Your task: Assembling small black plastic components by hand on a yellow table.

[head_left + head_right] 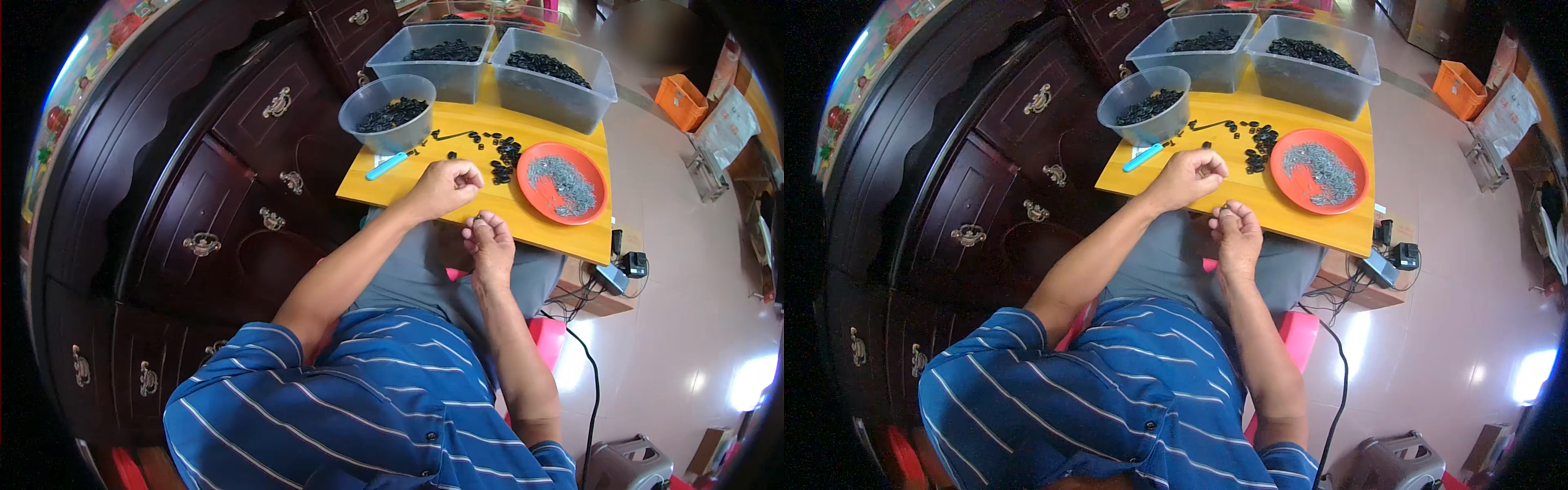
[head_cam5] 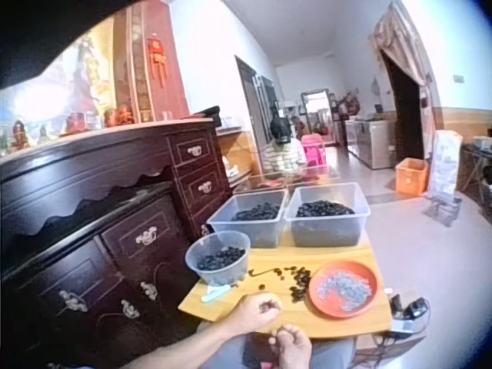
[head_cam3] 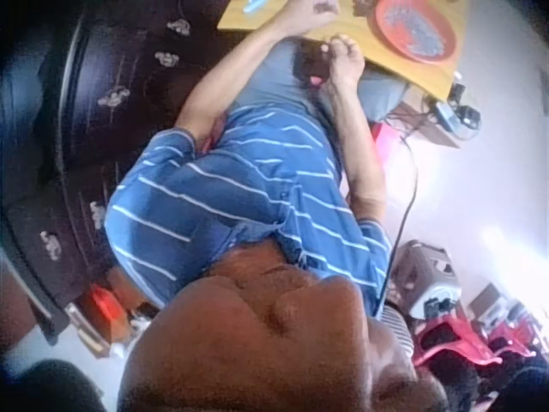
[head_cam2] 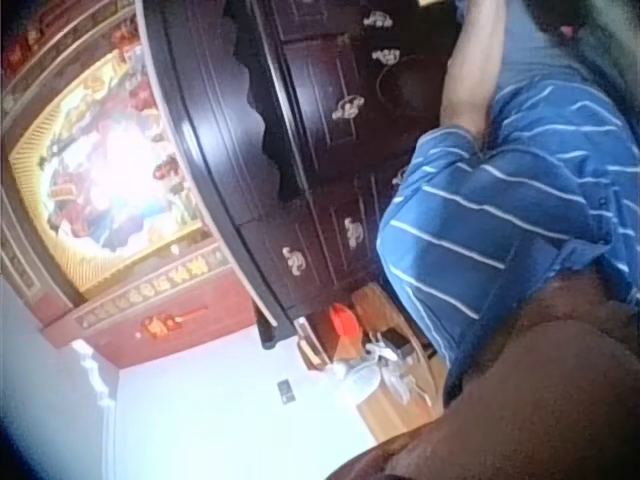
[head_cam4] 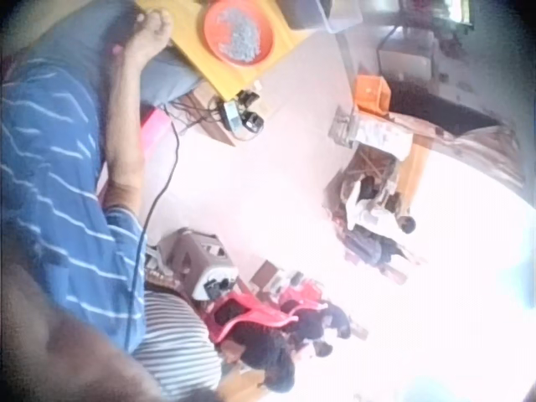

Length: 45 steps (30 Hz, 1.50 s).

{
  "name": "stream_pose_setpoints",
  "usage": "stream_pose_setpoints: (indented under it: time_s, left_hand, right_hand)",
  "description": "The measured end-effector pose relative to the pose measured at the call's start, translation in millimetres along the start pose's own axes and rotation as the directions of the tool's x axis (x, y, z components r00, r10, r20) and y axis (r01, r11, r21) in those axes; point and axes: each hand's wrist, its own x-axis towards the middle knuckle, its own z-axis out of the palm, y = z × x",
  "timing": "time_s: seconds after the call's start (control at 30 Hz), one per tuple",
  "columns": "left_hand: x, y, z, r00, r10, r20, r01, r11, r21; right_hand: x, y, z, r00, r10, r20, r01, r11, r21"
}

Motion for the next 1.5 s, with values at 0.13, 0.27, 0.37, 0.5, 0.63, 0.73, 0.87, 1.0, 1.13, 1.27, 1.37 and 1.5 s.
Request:
stream_pose_setpoints:
  time_s: [0.13, 0.27, 0.37, 0.5, 0.63, 0.73, 0.87, 1.0, 1.13, 1.27, 1.37, 1.5]
  left_hand:
    - [-31.0, 0.4, -8.5, 0.999, -0.044, -0.026, 0.044, 0.999, -0.026]
    - [-42.3, 2.6, -9.9, 0.999, -0.045, -0.016, 0.044, 0.999, -0.011]
    - [-45.1, 6.3, -8.8, 1.0, -0.019, -0.002, 0.019, 1.0, 0.001]
    - [-47.3, 10.1, -7.0, 1.0, -0.022, 0.022, 0.021, 0.999, 0.034]
    - [-47.8, 13.9, -7.4, 0.998, -0.049, 0.05, 0.049, 0.999, 0.008]
    - [-48.3, 18.2, -8.8, 0.998, -0.038, 0.045, 0.037, 0.999, 0.026]
    - [-48.5, 20.5, -9.7, 0.998, -0.04, 0.049, 0.039, 0.999, 0.025]
    - [-47.8, 20.5, -10.9, 0.999, -0.023, 0.049, 0.019, 0.997, 0.079]
    - [-47.1, 22.2, -10.9, 0.997, -0.04, 0.068, 0.033, 0.995, 0.092]
    - [-46.8, 19.0, -9.3, 0.998, 0.017, 0.056, -0.023, 0.994, 0.105]
    - [-46.2, 20.0, -9.0, 0.998, -0.006, 0.061, -0.001, 0.993, 0.119]
    - [-44.2, 18.2, -4.4, 0.996, 0.022, 0.081, -0.036, 0.984, 0.173]
  right_hand:
    - [2.0, 5.0, -2.5, 0.999, -0.035, 0.029, 0.037, 0.998, -0.045]
    - [1.9, 8.1, -3.0, 0.995, -0.072, 0.073, 0.077, 0.995, -0.065]
    - [0.1, 7.8, -1.6, 0.991, -0.104, 0.083, 0.111, 0.991, -0.08]
    - [-0.2, 9.6, -0.5, 0.985, -0.135, 0.106, 0.146, 0.984, -0.103]
    - [2.7, 14.1, -2.5, 0.976, -0.169, 0.138, 0.186, 0.975, -0.122]
    - [1.2, 12.8, -1.7, 0.979, -0.163, 0.124, 0.179, 0.974, -0.135]
    - [1.4, 12.8, -1.7, 0.979, -0.165, 0.121, 0.182, 0.972, -0.15]
    - [0.0, 11.0, -0.5, 0.982, -0.158, 0.108, 0.175, 0.969, -0.174]
    - [0.6, 11.7, -0.4, 0.981, -0.161, 0.105, 0.178, 0.968, -0.178]
    - [-1.5, 10.0, 1.1, 0.982, -0.157, 0.101, 0.172, 0.971, -0.164]
    - [-1.5, 9.8, 0.7, 0.98, -0.166, 0.107, 0.183, 0.968, -0.173]
    - [0.5, 11.1, -1.8, 0.98, -0.174, 0.096, 0.19, 0.961, -0.202]
